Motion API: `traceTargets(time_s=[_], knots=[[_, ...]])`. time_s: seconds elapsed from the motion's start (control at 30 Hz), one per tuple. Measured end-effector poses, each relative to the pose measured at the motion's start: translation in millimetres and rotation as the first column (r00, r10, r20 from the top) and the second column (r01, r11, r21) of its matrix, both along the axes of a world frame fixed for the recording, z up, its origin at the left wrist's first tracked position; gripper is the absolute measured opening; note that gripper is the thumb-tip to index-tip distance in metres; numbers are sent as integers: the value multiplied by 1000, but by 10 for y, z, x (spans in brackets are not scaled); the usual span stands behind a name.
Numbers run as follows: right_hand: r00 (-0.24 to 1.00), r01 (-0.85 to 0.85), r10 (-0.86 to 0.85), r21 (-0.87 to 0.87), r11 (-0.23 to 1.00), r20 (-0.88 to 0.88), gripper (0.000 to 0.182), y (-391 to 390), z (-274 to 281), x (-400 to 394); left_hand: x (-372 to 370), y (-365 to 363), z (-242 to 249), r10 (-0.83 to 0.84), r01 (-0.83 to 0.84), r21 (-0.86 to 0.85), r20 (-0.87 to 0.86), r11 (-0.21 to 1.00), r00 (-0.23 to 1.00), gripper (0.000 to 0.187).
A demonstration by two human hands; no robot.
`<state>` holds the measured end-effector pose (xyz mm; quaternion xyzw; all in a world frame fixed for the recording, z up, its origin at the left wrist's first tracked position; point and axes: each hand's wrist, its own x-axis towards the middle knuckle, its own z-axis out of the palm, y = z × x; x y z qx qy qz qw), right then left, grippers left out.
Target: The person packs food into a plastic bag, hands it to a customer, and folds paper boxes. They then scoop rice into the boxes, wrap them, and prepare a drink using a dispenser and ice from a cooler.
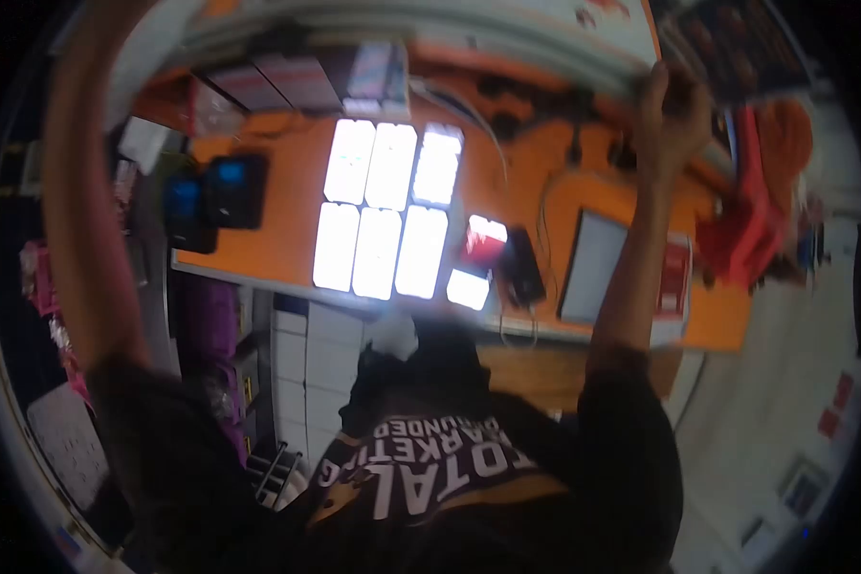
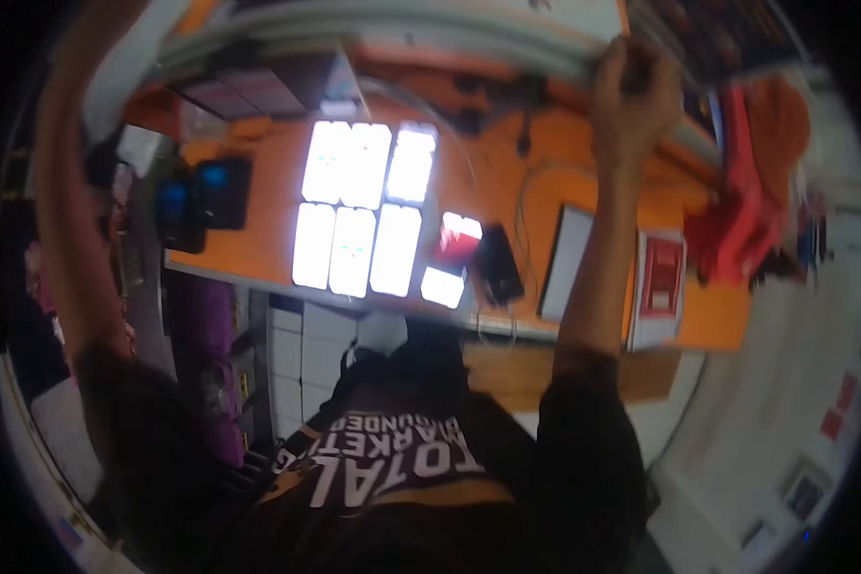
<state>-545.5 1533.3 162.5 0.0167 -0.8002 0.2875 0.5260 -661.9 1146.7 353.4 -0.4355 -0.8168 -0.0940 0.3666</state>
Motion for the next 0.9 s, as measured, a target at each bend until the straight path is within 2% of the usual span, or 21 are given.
traceTargets(time_s=[0.1,0.13,0.17,0.2,0.23,0.27,0.3,0.33,0.37,0.4,0.43,0.47,0.5,0.53,0.6,0.7,0.73,0.83,0.9], knots=[[976,171,-148,140,975,-161,12,-257,-79,692,1521,-1046,-760,190,-249,166,307,954,933,25],[973,231,-232,145,962,-6,13,-394,-254,1042,1952,-1361,-1104,101,-297,260,571,919,814,24],[987,153,-161,165,974,31,12,-562,-474,1283,2405,-1647,-1511,133,-360,270,605,893,785,23],[993,63,-79,178,982,84,11,-764,-768,1556,2816,-1865,-1898,144,-494,193,813,848,565,22],[961,32,-80,182,983,264,12,-993,-1063,1899,3217,-2071,-2278,117,-603,121,933,789,341,22],[899,-13,-66,178,984,433,13,-1250,-1306,2223,3664,-2347,-2820,92,-629,67,972,774,217,23],[782,-26,-27,76,997,623,16,-1479,-1468,2528,4194,-2537,-3337,189,-701,-122,982,703,19,25],[836,-123,42,113,986,547,16,-1624,-1836,2784,4813,-2702,-3826,341,-595,-236,937,768,69,24],[807,-178,4,236,955,591,13,-1969,-1991,3015,5459,-2859,-4297,473,-493,-349,868,797,152,24],[746,-264,313,-171,949,587,11,-2697,-1844,3154,5908,-2798,-4320,513,-420,-520,847,744,-140,22],[639,-381,471,-281,881,608,11,-3338,-1846,3308,6396,-2790,-4175,266,-610,-202,964,766,16,19],[510,-556,603,-300,775,614,11,-3894,-1999,3476,6600,-2850,-3777,203,-598,-396,908,697,-366,31],[346,-643,602,-286,710,719,11,-4628,-1765,3762,7159,-2926,-3982,164,-703,-336,939,627,-303,30],[171,-822,686,-281,494,707,15,-5082,-1942,3969,7598,-2971,-3884,110,-750,-361,925,554,-364,32],[-62,-976,601,-176,132,797,17,-5746,-2122,4267,8073,-3224,-3808,67,-828,-376,921,415,-385,35],[-203,-964,659,-268,-4,724,16,-6477,-2117,4619,8688,-3614,-3861,75,-904,-396,918,160,-389,36],[-260,-942,620,-336,7,741,18,-6643,-2123,4653,8808,-3723,-3857,82,-919,-385,922,86,-378,36],[-250,-956,492,-294,12,834,16,-7244,-2090,4782,9052,-4241,-3818,127,-944,-312,937,-109,-325,36],[-329,-937,573,-333,-103,750,14,-7775,-2160,4937,9257,-4619,-3767,110,-939,-230,958,-255,-264,36]])
